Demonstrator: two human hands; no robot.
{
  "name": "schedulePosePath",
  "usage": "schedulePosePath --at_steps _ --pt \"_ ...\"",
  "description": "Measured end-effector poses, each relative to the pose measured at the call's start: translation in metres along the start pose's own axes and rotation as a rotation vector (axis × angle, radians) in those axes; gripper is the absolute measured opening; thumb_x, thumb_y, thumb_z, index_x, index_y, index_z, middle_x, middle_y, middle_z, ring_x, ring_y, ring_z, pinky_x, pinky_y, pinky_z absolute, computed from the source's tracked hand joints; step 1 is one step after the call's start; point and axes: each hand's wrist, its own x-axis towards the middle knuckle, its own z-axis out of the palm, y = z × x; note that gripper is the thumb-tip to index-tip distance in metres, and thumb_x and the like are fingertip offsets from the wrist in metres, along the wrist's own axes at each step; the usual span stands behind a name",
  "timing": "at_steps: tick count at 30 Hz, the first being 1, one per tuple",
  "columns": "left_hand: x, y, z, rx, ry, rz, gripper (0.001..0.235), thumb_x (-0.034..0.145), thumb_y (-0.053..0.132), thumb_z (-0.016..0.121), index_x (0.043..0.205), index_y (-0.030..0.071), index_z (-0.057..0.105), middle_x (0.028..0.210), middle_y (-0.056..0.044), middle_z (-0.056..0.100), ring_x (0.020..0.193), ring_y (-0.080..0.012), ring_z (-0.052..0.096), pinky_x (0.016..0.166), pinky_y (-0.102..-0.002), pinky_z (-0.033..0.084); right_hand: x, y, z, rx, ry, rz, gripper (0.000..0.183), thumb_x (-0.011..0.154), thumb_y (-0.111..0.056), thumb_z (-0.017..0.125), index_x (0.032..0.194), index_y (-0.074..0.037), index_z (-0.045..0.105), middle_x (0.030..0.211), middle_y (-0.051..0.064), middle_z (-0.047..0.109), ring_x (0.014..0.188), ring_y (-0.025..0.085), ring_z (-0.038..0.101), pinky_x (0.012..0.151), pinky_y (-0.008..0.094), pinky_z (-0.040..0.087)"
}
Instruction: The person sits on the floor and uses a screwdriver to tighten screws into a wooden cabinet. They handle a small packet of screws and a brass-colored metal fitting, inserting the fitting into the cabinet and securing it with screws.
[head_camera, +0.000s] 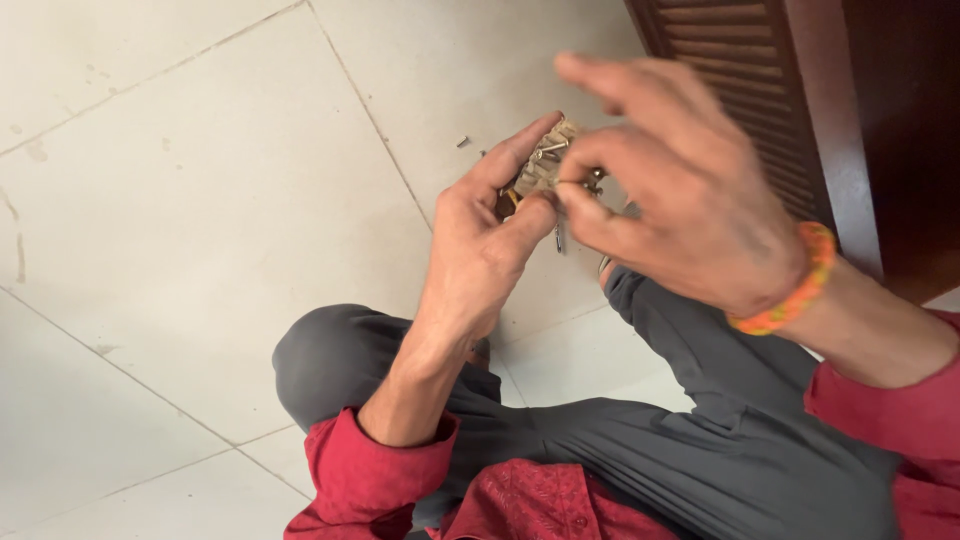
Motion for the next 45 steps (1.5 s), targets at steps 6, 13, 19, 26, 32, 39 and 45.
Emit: schedulePosePath --at_steps 6,13,19,26,32,39,45 --pt "0.007 -0.005 -0.007 -0.004 0.064 0.008 0.056 0.093 -0.002 0.055 0.149 0.0 0.055 0.117 -0.007 0.07 0.093 -0.0097 0.058 0.08 -0.023 0.049 -0.02 -0.01 -0.035 0.671 0.017 0.512 0.011 0.091 -0.005 0.069 0.1 -0.005 0.063 0.114 0.017 0.07 0.095 0.023 0.071 0.086 0.032 0.063" --pt "0.034 -0.021 -0.019 -0.05 0.083 0.066 0.055 0.092 -0.004 0.055 0.147 -0.004 0.054 0.123 -0.011 0.07 0.107 -0.0127 0.066 0.096 -0.024 0.054 -0.086 0.025 -0.058 1.213 0.225 0.408 0.027 0.097 -0.006 0.07 0.121 -0.014 0.06 0.099 0.009 0.071 0.086 0.018 0.077 0.075 0.033 0.07" --pt "0.07 -0.035 -0.03 0.098 0.087 0.11 0.053 0.091 -0.004 0.057 0.144 -0.005 0.058 0.114 -0.012 0.07 0.094 -0.0152 0.062 0.086 -0.03 0.054 -0.168 0.069 -0.094 1.246 0.514 0.631 0.009 0.111 -0.005 0.059 0.115 -0.002 0.067 0.105 0.018 0.074 0.094 0.024 0.075 0.079 0.038 0.066" --pt "0.143 -0.066 -0.053 0.135 0.175 -0.021 0.046 0.091 -0.006 0.052 0.137 -0.009 0.059 0.117 -0.013 0.07 0.103 -0.019 0.068 0.096 -0.032 0.058 -0.145 0.059 -0.128 1.065 0.389 0.591 0.011 0.109 0.004 0.06 0.12 0.007 0.062 0.114 0.022 0.073 0.101 0.025 0.075 0.09 0.036 0.065" --pt "0.19 -0.097 -0.084 0.214 0.273 -0.103 0.043 0.092 -0.006 0.054 0.134 -0.008 0.057 0.12 -0.016 0.068 0.106 -0.0228 0.071 0.096 -0.035 0.057 -0.15 0.079 -0.134 1.012 0.331 0.629 0.014 0.105 0.004 0.061 0.119 0.007 0.063 0.114 0.021 0.072 0.102 0.024 0.076 0.089 0.034 0.066" --pt "0.202 -0.097 -0.089 0.307 0.349 -0.116 0.038 0.094 -0.002 0.059 0.132 -0.007 0.055 0.112 -0.014 0.066 0.1 -0.0224 0.071 0.095 -0.036 0.058 -0.148 0.106 -0.127 0.92 0.258 0.676 0.02 0.101 0.0 0.062 0.119 0.007 0.067 0.111 0.017 0.075 0.1 0.023 0.078 0.086 0.032 0.067" --pt "0.2 -0.085 -0.077 0.448 0.371 -0.085 0.025 0.095 0.0 0.061 0.119 -0.005 0.06 0.105 -0.012 0.069 0.092 -0.0188 0.07 0.091 -0.031 0.059 -0.137 0.131 -0.116 0.723 0.07 0.823 0.021 0.099 -0.011 0.065 0.116 -0.003 0.073 0.101 0.008 0.079 0.089 0.013 0.078 0.079 0.025 0.064"
